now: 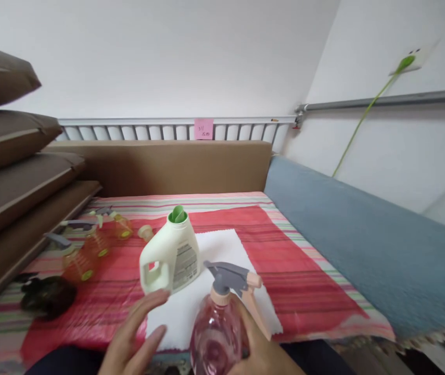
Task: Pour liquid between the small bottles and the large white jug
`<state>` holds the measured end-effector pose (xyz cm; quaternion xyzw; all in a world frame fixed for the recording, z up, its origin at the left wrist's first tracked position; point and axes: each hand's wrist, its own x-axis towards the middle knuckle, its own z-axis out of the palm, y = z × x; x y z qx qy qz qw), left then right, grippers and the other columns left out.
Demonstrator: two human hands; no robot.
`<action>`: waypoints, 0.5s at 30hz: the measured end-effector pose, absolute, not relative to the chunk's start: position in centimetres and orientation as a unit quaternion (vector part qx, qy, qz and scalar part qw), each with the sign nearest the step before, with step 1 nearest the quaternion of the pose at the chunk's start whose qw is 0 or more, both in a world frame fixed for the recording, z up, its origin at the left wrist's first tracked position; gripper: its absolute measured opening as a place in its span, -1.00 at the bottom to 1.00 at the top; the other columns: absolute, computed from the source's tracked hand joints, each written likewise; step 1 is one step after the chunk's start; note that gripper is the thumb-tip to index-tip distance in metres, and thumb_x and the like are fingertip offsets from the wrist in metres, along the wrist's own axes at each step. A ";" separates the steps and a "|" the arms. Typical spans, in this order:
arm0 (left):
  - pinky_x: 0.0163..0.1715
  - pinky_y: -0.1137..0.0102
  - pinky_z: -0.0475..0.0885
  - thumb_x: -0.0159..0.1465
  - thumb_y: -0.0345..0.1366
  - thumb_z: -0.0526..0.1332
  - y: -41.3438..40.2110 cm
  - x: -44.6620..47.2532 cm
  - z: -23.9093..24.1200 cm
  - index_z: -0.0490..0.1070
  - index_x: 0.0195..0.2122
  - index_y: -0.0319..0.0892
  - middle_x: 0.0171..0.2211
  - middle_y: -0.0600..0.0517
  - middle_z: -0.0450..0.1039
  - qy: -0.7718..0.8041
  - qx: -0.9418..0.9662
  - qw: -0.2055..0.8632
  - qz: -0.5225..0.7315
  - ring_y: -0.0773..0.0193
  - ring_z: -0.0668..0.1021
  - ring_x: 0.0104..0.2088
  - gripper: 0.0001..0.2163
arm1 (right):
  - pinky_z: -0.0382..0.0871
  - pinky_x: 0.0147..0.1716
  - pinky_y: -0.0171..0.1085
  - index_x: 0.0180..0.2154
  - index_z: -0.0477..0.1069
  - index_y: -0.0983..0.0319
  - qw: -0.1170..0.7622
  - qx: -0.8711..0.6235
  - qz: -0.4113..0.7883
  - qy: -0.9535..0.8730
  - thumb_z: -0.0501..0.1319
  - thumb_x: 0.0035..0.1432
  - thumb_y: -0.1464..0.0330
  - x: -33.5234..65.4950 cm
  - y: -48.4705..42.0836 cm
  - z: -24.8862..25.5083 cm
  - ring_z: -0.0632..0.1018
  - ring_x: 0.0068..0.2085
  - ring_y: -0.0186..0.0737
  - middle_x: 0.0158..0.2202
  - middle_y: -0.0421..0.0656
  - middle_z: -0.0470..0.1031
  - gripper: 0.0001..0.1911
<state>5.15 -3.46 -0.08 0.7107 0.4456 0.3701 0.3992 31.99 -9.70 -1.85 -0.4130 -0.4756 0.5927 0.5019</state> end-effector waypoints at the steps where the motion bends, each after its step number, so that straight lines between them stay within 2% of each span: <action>1: 0.14 0.21 0.28 0.17 -0.07 0.25 -3.7 6.8 1.7 0.39 0.05 0.06 0.10 0.02 0.41 0.400 0.703 0.463 0.362 0.03 0.38 0.15 -0.59 | 0.04 0.19 0.01 0.26 0.04 0.10 0.496 -0.393 0.609 -0.478 0.55 -0.55 0.30 31.3 -9.8 -0.9 0.12 0.27 0.17 0.23 -0.03 0.19 0.28; 3: 0.11 0.20 0.28 0.12 -0.04 0.29 -4.2 9.4 4.8 0.37 0.07 0.02 0.06 -0.02 0.44 0.310 0.677 0.567 0.354 0.02 0.41 0.10 -0.53 | 0.07 0.19 -0.01 0.20 0.19 0.07 0.482 -0.363 0.640 -0.475 0.54 -0.48 0.24 30.3 -9.7 0.6 0.19 0.25 0.17 0.19 -0.06 0.27 0.12; 5: -0.03 0.23 0.37 0.14 -0.04 0.28 -4.9 10.7 6.7 0.44 0.00 -0.05 -0.09 -0.06 0.51 0.243 0.654 0.644 0.313 0.05 0.50 -0.06 -0.59 | 0.20 0.11 0.02 0.14 0.29 0.02 0.470 -0.343 0.666 -0.466 0.43 -0.22 0.10 29.5 -9.7 1.1 0.33 0.16 0.16 0.08 -0.08 0.39 -0.18; 7: -0.15 0.27 0.40 0.15 -0.02 0.26 -5.6 11.1 7.5 0.46 -0.02 -0.07 -0.20 -0.05 0.52 0.212 0.623 0.682 0.319 0.09 0.53 -0.19 -0.59 | 0.34 -0.02 0.06 0.11 0.32 -0.05 0.473 -0.321 0.693 -0.439 0.28 -0.03 0.02 28.5 -9.6 0.9 0.45 0.04 0.15 -0.04 -0.09 0.48 -0.37; 9: -0.16 0.29 0.38 0.16 -0.03 0.26 -6.2 10.8 7.6 0.45 0.00 -0.05 -0.22 -0.04 0.50 0.211 0.603 0.687 0.346 0.10 0.51 -0.19 -0.60 | 0.42 -0.15 0.05 0.12 0.30 -0.12 0.487 -0.295 0.721 -0.394 0.24 -0.01 -0.01 27.6 -9.7 0.4 0.51 -0.04 0.14 -0.13 -0.12 0.52 -0.39; 12: -0.08 0.26 0.34 0.17 -0.09 0.27 -6.8 9.9 7.5 0.44 0.00 -0.01 -0.16 -0.04 0.50 0.232 0.597 0.668 0.379 0.09 0.49 -0.14 -0.63 | 0.46 -0.23 0.01 0.12 0.25 -0.22 0.502 -0.265 0.748 -0.344 0.28 -0.08 -0.01 26.2 -9.9 -0.4 0.53 -0.06 0.13 -0.13 -0.19 0.53 -0.32; 15: -0.07 0.25 0.34 0.14 -0.08 0.29 -7.2 9.4 7.6 0.49 -0.05 -0.05 -0.15 -0.06 0.52 0.239 0.586 0.644 0.429 0.06 0.50 -0.13 -0.65 | 0.46 -0.23 0.05 0.13 0.26 -0.16 0.505 -0.245 0.758 -0.332 0.22 -0.07 -0.08 25.0 -10.0 -0.7 0.52 -0.03 0.15 -0.09 -0.18 0.53 -0.32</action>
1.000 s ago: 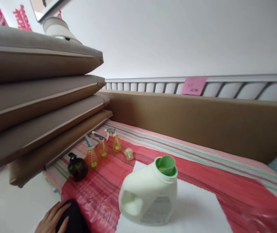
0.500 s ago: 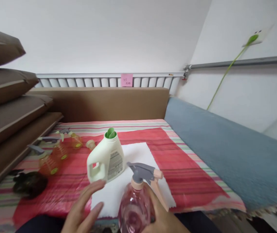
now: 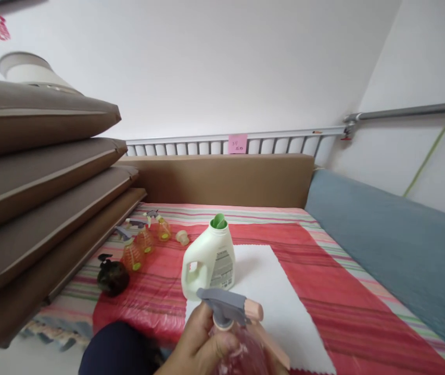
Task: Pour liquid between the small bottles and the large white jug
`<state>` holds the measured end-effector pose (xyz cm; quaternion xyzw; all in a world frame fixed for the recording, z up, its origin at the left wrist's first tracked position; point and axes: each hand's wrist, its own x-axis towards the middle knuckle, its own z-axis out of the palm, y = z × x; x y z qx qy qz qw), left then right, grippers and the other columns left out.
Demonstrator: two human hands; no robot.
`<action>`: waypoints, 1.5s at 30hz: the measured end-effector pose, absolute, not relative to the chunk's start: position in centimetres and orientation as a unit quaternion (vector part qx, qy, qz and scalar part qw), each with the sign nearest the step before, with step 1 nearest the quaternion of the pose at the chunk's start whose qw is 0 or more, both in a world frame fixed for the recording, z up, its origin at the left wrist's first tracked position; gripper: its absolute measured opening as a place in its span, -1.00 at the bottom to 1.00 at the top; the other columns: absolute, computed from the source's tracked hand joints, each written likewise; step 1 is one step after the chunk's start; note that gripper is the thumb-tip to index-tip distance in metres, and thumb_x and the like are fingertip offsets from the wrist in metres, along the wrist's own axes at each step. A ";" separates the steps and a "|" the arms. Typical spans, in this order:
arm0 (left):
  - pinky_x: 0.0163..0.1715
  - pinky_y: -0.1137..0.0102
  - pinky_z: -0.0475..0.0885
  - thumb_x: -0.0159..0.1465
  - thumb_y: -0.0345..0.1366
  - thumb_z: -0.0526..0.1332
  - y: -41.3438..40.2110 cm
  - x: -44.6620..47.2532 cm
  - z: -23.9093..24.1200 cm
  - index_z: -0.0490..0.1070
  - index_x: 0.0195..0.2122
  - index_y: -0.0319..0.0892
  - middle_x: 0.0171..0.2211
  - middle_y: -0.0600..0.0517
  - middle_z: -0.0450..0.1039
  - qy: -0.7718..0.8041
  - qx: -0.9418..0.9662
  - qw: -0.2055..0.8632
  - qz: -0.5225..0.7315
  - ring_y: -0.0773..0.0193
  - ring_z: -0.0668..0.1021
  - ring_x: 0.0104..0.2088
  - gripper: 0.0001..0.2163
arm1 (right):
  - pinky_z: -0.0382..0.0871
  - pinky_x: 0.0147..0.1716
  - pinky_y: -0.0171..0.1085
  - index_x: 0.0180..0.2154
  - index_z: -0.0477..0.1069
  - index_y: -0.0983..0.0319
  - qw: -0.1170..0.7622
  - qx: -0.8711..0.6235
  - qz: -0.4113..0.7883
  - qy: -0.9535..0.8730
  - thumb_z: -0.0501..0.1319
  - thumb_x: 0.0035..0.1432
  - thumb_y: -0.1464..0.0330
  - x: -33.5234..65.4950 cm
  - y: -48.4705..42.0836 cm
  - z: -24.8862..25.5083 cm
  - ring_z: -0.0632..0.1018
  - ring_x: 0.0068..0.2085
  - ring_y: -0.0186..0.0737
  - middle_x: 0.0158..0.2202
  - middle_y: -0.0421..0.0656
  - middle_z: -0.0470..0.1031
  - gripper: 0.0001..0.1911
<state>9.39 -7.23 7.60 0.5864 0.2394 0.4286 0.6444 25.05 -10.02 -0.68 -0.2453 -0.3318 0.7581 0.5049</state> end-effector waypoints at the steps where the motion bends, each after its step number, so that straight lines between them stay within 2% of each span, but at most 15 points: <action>1: -0.08 0.25 0.35 0.14 -0.07 0.30 -7.3 9.3 7.6 0.50 -0.07 -0.06 -0.16 -0.07 0.53 0.243 0.577 0.641 0.443 0.05 0.51 -0.14 -0.64 | 0.46 -0.22 0.07 0.12 0.29 -0.13 0.509 -0.235 0.762 -0.325 0.20 -0.07 -0.11 24.7 -10.0 -0.7 0.50 0.00 0.18 -0.07 -0.17 0.53 -0.32; 5: -0.07 0.20 0.37 0.14 -0.05 0.29 -7.0 9.4 6.6 0.48 -0.06 -0.12 -0.16 -0.11 0.55 0.278 0.528 0.637 0.488 0.01 0.54 -0.12 -0.61 | 0.40 -0.10 0.15 0.06 0.37 -0.02 0.533 -0.205 0.766 -0.295 0.18 -0.11 -0.19 23.3 -9.8 -0.7 0.38 0.13 0.22 0.06 -0.11 0.46 -0.28; 10: 0.10 0.12 0.27 0.16 -0.11 0.29 -5.4 9.1 4.2 0.41 -0.01 -0.14 -0.08 -0.13 0.52 0.324 0.439 0.614 0.571 -0.03 0.44 0.08 -0.61 | 0.27 0.04 0.05 0.12 0.29 0.03 0.621 -0.175 0.724 -0.244 0.46 -0.33 0.03 22.4 -9.6 -1.0 0.37 0.14 0.11 0.13 -0.08 0.40 -0.09; 14: 0.13 0.09 0.25 0.13 -0.15 0.32 -5.1 8.7 3.7 0.40 0.02 -0.14 -0.06 -0.14 0.51 0.328 0.428 0.607 0.584 -0.04 0.41 0.10 -0.57 | 0.45 -0.24 -0.14 0.03 0.39 0.24 0.482 -0.142 0.841 -0.200 0.27 -0.17 -0.19 22.6 -10.1 -1.4 0.54 -0.07 0.01 -0.01 0.05 0.51 -0.15; 16: 0.16 0.11 0.22 0.13 -0.16 0.33 -5.2 8.5 4.0 0.42 0.00 -0.13 -0.03 -0.13 0.50 0.326 0.430 0.607 0.584 -0.02 0.40 0.13 -0.59 | 0.44 -0.41 -0.27 0.01 0.40 0.30 0.443 -0.131 0.867 -0.188 0.19 -0.05 -0.18 22.6 -10.3 -1.5 0.59 -0.19 -0.08 -0.09 0.05 0.55 -0.20; 18: 0.17 0.14 0.21 0.13 -0.14 0.33 -5.4 8.4 4.4 0.40 0.01 -0.09 0.00 -0.10 0.48 0.313 0.417 0.618 0.588 0.01 0.39 0.14 -0.59 | 0.43 -0.37 -0.28 0.07 0.34 0.19 0.516 -0.122 0.826 -0.191 0.33 -0.05 -0.01 22.5 -10.5 -1.4 0.57 -0.11 -0.06 0.00 -0.01 0.52 -0.30; 20: 0.16 0.15 0.22 0.14 -0.12 0.32 -5.5 8.5 4.5 0.38 0.04 -0.05 0.01 -0.07 0.48 0.306 0.402 0.626 0.594 0.03 0.41 0.12 -0.56 | 0.42 -0.20 -0.19 0.10 0.30 0.07 0.602 -0.111 0.767 -0.190 0.45 -0.16 0.15 22.4 -10.5 -1.2 0.47 0.05 0.00 0.12 -0.08 0.42 -0.24; 22: 0.14 0.14 0.25 0.13 -0.13 0.33 -5.5 8.6 4.5 0.36 0.06 -0.05 -0.02 -0.08 0.50 0.313 0.396 0.626 0.594 0.03 0.45 0.07 -0.54 | 0.40 -0.13 -0.14 0.08 0.33 0.13 0.588 -0.111 0.780 -0.184 0.43 -0.16 0.07 22.3 -10.4 -1.0 0.46 0.06 0.01 0.11 -0.04 0.42 -0.25; 26: 0.06 0.11 0.32 0.10 -0.15 0.35 -5.5 8.7 4.4 0.41 0.01 -0.10 -0.13 -0.11 0.55 0.309 0.410 0.635 0.578 -0.01 0.50 0.01 -0.56 | 0.41 -0.36 -0.28 0.07 0.35 0.21 0.521 -0.122 0.823 -0.190 0.30 -0.03 -0.04 22.7 -10.2 -0.9 0.55 -0.11 -0.08 0.02 0.03 0.49 -0.30; 30: 0.07 0.13 0.32 0.11 -0.15 0.35 -5.5 9.0 4.5 0.42 -0.02 -0.06 -0.17 -0.04 0.56 0.289 0.398 0.647 0.583 0.03 0.51 0.00 -0.60 | 0.41 -0.28 -0.21 0.12 0.29 0.12 0.574 -0.120 0.786 -0.196 0.45 -0.25 0.02 23.1 -10.0 -1.4 0.50 -0.01 0.01 0.11 -0.02 0.42 -0.12; 33: 0.07 0.16 0.32 0.11 -0.18 0.36 -5.5 9.2 4.5 0.42 -0.02 -0.04 -0.15 -0.03 0.55 0.301 0.391 0.650 0.578 0.04 0.49 0.02 -0.61 | 0.44 -0.35 -0.16 0.08 0.35 0.26 0.509 -0.127 0.833 -0.176 0.26 -0.08 -0.12 23.3 -9.9 -1.6 0.57 -0.19 -0.05 -0.03 0.05 0.52 -0.20; 38: 0.00 0.13 0.39 0.07 -0.15 0.38 -5.5 9.3 4.7 0.45 -0.09 -0.09 -0.27 -0.04 0.57 0.296 0.381 0.648 0.589 0.03 0.56 -0.10 -0.62 | 0.35 -0.03 -0.04 0.06 0.36 0.07 0.613 -0.125 0.760 -0.175 0.40 -0.10 0.11 23.4 -10.2 -0.9 0.47 0.03 -0.04 0.07 -0.10 0.46 -0.35; 40: -0.01 0.13 0.40 0.06 -0.16 0.38 -5.5 9.3 4.8 0.48 -0.16 -0.12 -0.27 -0.05 0.58 0.294 0.399 0.639 0.589 0.03 0.57 -0.11 -0.67 | 0.40 -0.08 -0.09 0.06 0.37 0.16 0.562 -0.117 0.800 -0.173 0.29 0.00 -0.01 23.5 -10.4 -0.8 0.51 -0.01 -0.06 0.05 -0.03 0.48 -0.36; 42: -0.01 0.14 0.40 0.05 -0.16 0.39 -5.5 9.3 5.0 0.50 -0.23 -0.14 -0.26 -0.06 0.58 0.299 0.412 0.636 0.580 0.02 0.57 -0.11 -0.71 | 0.47 -0.30 -0.20 0.14 0.28 0.20 0.496 -0.113 0.839 -0.190 0.22 0.05 -0.05 23.5 -10.4 -0.8 0.55 -0.09 -0.07 0.05 0.02 0.47 -0.29; 45: 0.04 0.15 0.37 0.04 -0.14 0.39 -5.5 9.4 5.4 0.48 -0.14 -0.09 -0.21 -0.04 0.57 0.312 0.390 0.627 0.597 0.04 0.55 -0.06 -0.65 | 0.48 -0.37 -0.19 0.20 0.16 0.05 0.559 -0.130 0.790 -0.215 0.42 -0.13 0.14 23.6 -10.2 -0.9 0.53 -0.06 0.00 0.12 -0.05 0.40 -0.14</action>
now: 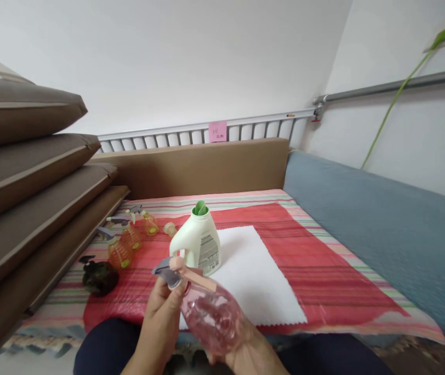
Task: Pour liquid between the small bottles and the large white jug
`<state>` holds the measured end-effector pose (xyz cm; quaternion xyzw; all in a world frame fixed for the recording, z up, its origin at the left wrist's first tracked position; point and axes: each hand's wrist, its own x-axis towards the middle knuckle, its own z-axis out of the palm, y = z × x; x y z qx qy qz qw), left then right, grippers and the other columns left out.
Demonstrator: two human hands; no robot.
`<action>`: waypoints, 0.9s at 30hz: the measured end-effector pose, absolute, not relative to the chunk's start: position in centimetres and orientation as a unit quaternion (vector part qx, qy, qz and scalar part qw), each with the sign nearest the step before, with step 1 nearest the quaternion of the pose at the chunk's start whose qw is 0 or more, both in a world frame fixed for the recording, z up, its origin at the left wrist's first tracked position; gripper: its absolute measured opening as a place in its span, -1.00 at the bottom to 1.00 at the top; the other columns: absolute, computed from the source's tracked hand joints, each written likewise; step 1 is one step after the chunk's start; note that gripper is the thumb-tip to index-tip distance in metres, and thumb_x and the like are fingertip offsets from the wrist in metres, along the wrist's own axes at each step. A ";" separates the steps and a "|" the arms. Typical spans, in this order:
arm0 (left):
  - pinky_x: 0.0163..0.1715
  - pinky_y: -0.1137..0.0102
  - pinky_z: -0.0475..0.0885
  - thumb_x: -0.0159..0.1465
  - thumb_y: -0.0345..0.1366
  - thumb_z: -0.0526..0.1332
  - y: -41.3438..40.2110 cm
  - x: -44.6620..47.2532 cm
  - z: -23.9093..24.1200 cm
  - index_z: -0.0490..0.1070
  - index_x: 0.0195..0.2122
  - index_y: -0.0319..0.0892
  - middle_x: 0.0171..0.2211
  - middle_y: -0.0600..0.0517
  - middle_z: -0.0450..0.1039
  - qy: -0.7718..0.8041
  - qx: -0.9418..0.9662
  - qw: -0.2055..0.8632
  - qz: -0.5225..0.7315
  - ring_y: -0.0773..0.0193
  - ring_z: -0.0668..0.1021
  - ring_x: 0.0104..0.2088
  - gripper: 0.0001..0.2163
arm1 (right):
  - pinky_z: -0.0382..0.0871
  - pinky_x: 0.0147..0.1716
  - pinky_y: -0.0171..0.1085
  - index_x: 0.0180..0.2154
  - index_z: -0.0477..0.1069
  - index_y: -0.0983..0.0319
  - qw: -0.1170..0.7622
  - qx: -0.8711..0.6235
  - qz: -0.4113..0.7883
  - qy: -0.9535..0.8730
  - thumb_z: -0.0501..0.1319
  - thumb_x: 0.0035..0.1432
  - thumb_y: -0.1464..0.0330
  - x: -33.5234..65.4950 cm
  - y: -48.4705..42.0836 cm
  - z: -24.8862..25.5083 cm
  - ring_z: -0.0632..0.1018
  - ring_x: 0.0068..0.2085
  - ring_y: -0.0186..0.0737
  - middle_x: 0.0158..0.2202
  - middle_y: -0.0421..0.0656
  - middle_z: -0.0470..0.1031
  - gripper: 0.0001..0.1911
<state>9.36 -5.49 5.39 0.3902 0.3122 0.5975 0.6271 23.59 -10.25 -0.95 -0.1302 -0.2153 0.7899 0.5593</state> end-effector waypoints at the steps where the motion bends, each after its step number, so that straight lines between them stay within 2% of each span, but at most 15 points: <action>1: 0.07 0.18 0.35 0.04 -0.14 0.39 -5.4 9.4 5.6 0.46 -0.08 -0.05 -0.18 -0.01 0.56 0.317 0.376 0.617 0.615 0.06 0.53 -0.02 -0.60 | 0.48 -0.31 -0.14 0.18 0.18 0.01 0.595 -0.138 0.762 -0.214 0.48 -0.22 0.21 23.6 -10.2 -1.1 0.51 -0.04 0.02 0.12 -0.09 0.40 -0.09; 3: 0.11 0.21 0.31 0.05 -0.14 0.38 -5.3 9.4 6.0 0.39 0.03 0.02 -0.12 0.02 0.55 0.320 0.353 0.598 0.644 0.11 0.50 0.03 -0.52 | 0.45 -0.19 -0.06 0.13 0.25 -0.03 0.632 -0.155 0.731 -0.203 0.52 -0.34 0.30 23.6 -10.1 -1.5 0.49 -0.01 0.03 0.10 -0.15 0.41 -0.07; 4: 0.12 0.22 0.30 0.07 -0.14 0.37 -5.3 9.4 6.2 0.35 0.07 0.04 -0.11 0.02 0.54 0.318 0.348 0.593 0.653 0.12 0.49 0.04 -0.49 | 0.45 -0.18 -0.06 0.11 0.27 -0.04 0.635 -0.164 0.729 -0.199 0.52 -0.34 0.32 23.7 -10.1 -1.8 0.49 0.00 0.03 0.10 -0.16 0.42 -0.09; 7: 0.12 0.19 0.30 0.13 -0.15 0.32 -5.1 9.3 6.6 0.26 0.15 0.03 -0.10 0.00 0.54 0.299 0.356 0.593 0.658 0.13 0.52 0.01 -0.46 | 0.45 -0.31 -0.13 0.10 0.30 0.04 0.627 -0.183 0.734 -0.188 0.47 -0.22 0.25 23.7 -10.3 -2.8 0.49 0.01 0.08 0.12 -0.06 0.40 -0.22; 10: 0.12 0.22 0.30 0.20 -0.18 0.27 -4.9 8.9 7.1 0.24 0.16 0.07 -0.03 0.02 0.50 0.287 0.367 0.576 0.672 0.19 0.51 0.01 -0.51 | 0.42 -0.37 -0.20 0.03 0.37 0.16 0.619 -0.198 0.743 -0.161 0.39 -0.08 0.17 23.7 -10.4 -4.0 0.50 -0.01 0.09 0.11 0.02 0.42 -0.39; 14: 0.01 0.38 0.35 0.23 -0.23 0.25 -4.6 7.9 8.1 0.29 0.10 0.07 0.01 0.06 0.46 0.295 0.385 0.509 0.711 0.28 0.51 -0.02 -0.60 | 0.40 -0.41 -0.24 -0.05 0.43 0.16 0.606 -0.200 0.762 -0.108 0.34 0.00 0.14 23.8 -10.3 -5.0 0.54 -0.05 0.04 0.03 -0.03 0.50 -0.53; 16: -0.20 0.47 0.42 0.21 -0.23 0.27 -4.6 7.5 8.6 0.35 0.02 0.01 -0.10 0.07 0.49 0.299 0.395 0.487 0.719 0.30 0.54 -0.13 -0.66 | 0.40 -0.44 -0.24 -0.11 0.46 0.18 0.606 -0.207 0.764 -0.087 0.32 0.02 0.13 23.9 -10.2 -5.1 0.55 -0.08 0.02 -0.02 -0.04 0.54 -0.59; 18: -0.40 0.53 0.41 0.17 -0.24 0.31 -4.7 7.2 9.0 0.40 -0.08 -0.02 -0.21 0.09 0.49 0.289 0.397 0.487 0.722 0.32 0.56 -0.24 -0.72 | 0.40 -0.47 -0.24 -0.15 0.48 0.20 0.607 -0.217 0.761 -0.075 0.31 0.03 0.11 23.9 -10.1 -5.2 0.56 -0.12 0.01 -0.06 -0.03 0.56 -0.61; 20: -0.50 0.53 0.39 0.14 -0.25 0.34 -4.9 7.1 9.4 0.41 -0.13 -0.02 -0.24 0.09 0.48 0.277 0.388 0.495 0.727 0.32 0.56 -0.31 -0.73 | 0.41 -0.48 -0.24 -0.16 0.49 0.21 0.606 -0.222 0.761 -0.066 0.32 0.03 0.12 23.9 -10.1 -5.2 0.57 -0.16 -0.01 -0.09 -0.04 0.57 -0.62; 25: -0.42 0.45 0.47 0.08 -0.23 0.38 -5.3 6.7 10.3 0.43 -0.20 -0.07 -0.27 0.05 0.50 0.251 0.373 0.476 0.756 0.28 0.55 -0.33 -0.73 | 0.43 -0.50 -0.24 -0.25 0.51 0.21 0.605 -0.211 0.766 -0.059 0.32 0.03 0.14 24.1 -9.9 -5.4 0.58 -0.16 -0.02 -0.09 -0.08 0.58 -0.69; 27: -0.43 0.45 0.47 0.07 -0.20 0.39 -5.3 6.4 10.6 0.44 -0.25 -0.13 -0.30 0.03 0.52 0.251 0.371 0.471 0.760 0.28 0.54 -0.35 -0.75 | 0.42 -0.52 -0.25 -0.21 0.51 0.21 0.598 -0.206 0.772 -0.058 0.31 0.04 0.13 24.2 -9.9 -5.3 0.58 -0.14 -0.01 -0.07 -0.06 0.57 -0.66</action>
